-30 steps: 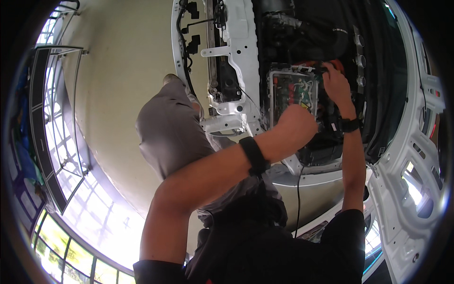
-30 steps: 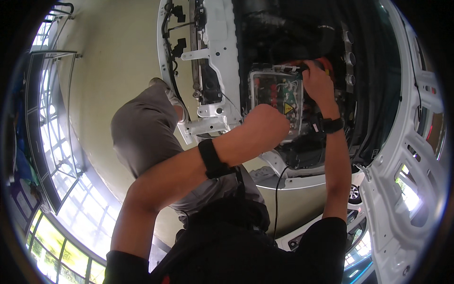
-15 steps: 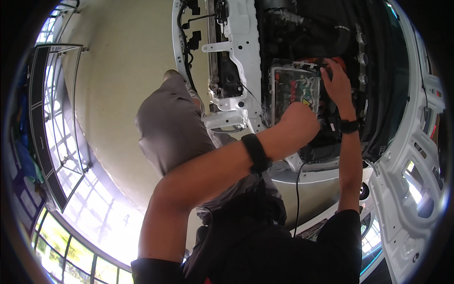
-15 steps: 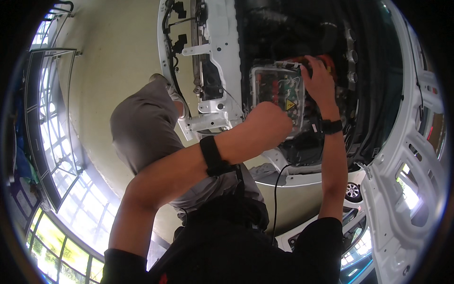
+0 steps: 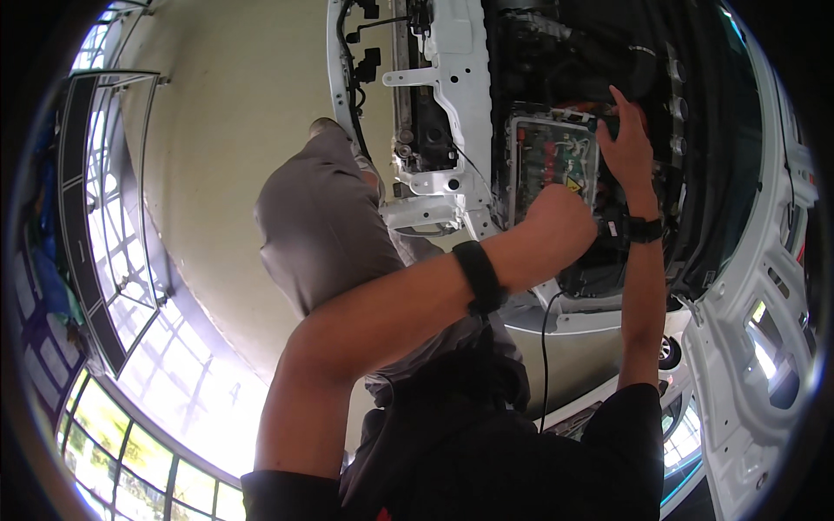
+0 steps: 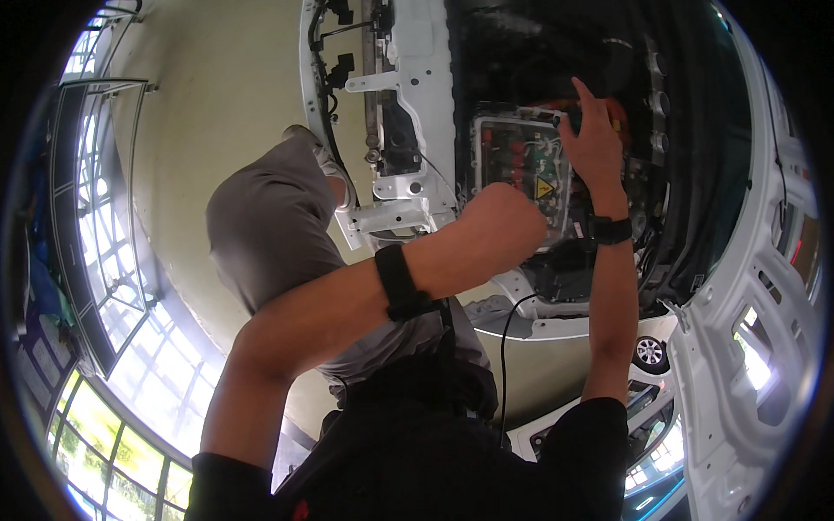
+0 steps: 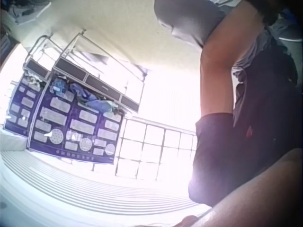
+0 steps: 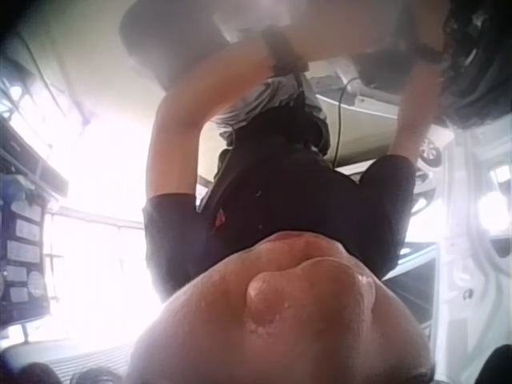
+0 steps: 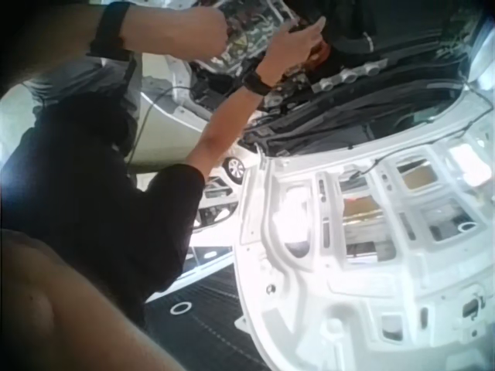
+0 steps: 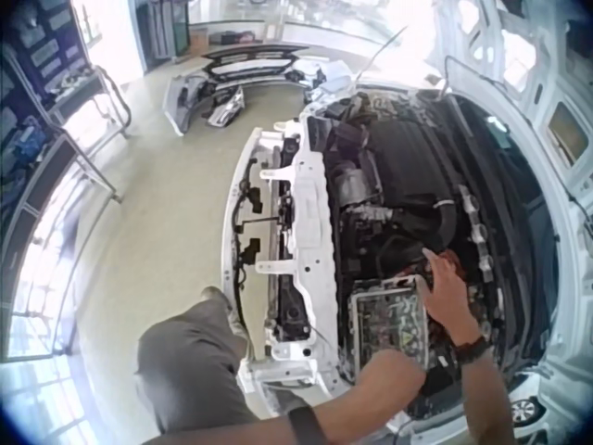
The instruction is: Inspecting or repairing components inside a car engine bay using a screwdriver.
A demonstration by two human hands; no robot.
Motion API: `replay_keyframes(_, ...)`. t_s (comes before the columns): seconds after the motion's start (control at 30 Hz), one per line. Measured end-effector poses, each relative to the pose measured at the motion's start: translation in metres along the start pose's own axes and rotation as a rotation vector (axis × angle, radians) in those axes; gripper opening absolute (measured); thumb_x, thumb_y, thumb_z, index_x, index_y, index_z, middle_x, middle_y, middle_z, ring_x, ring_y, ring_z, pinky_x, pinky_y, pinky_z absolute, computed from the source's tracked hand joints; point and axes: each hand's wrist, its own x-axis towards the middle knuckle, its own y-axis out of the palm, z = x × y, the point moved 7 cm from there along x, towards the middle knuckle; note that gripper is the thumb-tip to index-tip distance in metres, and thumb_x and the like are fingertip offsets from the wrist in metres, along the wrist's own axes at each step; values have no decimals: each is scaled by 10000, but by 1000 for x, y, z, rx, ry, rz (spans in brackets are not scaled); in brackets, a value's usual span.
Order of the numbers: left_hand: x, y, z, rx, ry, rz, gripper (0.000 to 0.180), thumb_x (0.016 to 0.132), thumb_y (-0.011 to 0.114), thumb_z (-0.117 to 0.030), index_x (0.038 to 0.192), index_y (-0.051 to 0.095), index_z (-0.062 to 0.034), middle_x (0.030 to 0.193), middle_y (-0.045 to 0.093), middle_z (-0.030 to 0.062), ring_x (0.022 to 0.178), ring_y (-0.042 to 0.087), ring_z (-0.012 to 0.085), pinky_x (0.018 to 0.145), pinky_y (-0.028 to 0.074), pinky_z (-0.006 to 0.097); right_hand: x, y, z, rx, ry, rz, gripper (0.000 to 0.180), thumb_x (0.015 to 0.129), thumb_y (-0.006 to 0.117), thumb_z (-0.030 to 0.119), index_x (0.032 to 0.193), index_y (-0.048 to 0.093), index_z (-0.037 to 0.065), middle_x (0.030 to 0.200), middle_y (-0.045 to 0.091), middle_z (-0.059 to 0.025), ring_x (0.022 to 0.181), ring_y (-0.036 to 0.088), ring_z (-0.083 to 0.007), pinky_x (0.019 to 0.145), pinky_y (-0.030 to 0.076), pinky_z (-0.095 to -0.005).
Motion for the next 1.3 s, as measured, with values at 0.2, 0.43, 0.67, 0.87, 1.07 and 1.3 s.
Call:
replay_keyframes(0.2, 2, 1, 1, 11, -14, 18, 79, 661, 652, -73, 711, 712, -61, 709, 673, 112, 715, 680, 287, 609, 525, 371, 14, 11, -15, 87, 77, 97, 444, 897, 560, 196, 1331, 481, 150, 1010, 612, -95, 1019, 579, -284, 846, 456, -396)
replay_keyframes(0.43, 2, -5, 4, 9, -2, 18, 75, 654, 663, -80, 706, 712, -59, 710, 674, 110, 703, 680, 289, 594, 526, 376, 8, 6, -8, 37, 6, -22, 474, 880, 562, 205, 1340, 470, 139, 1154, 584, -120, 1091, 565, -302, 928, 431, -394)
replay_keyframes(0.67, 0, -9, 5, -6, -18, 58, 89, 658, 669, -86, 730, 713, -58, 727, 680, 112, 710, 682, 287, 606, 528, 370, 8, 13, -36, 62, 199, 131, 466, 873, 521, 185, 1334, 470, 149, 1003, 631, -112, 966, 603, -324, 834, 465, -414)
replay_keyframes(0.87, -3, -11, 6, -14, -15, 44, 116, 659, 669, -77, 762, 715, -51, 730, 678, 113, 707, 681, 286, 603, 528, 372, 6, 9, -19, 94, 97, 39, 478, 838, 571, 177, 1308, 497, 129, 1132, 587, -106, 1054, 570, -298, 873, 450, -413)
replay_keyframes(1.07, -2, -3, 5, 1, -9, 46, 101, 661, 669, -87, 746, 718, -59, 718, 674, 105, 712, 680, 279, 602, 524, 363, 2, 4, -19, 53, -72, -42, 472, 829, 589, 190, 1290, 511, 120, 1147, 590, -110, 1071, 561, -313, 897, 441, -417)
replay_keyframes(1.3, -6, -2, 4, -16, -17, 9, 104, 657, 659, -102, 732, 717, -58, 715, 674, 107, 723, 682, 277, 611, 522, 362, 5, 18, -37, 140, 238, 186, 388, 883, 543, 209, 1259, 520, 116, 1041, 614, -154, 951, 605, -345, 830, 457, -388)
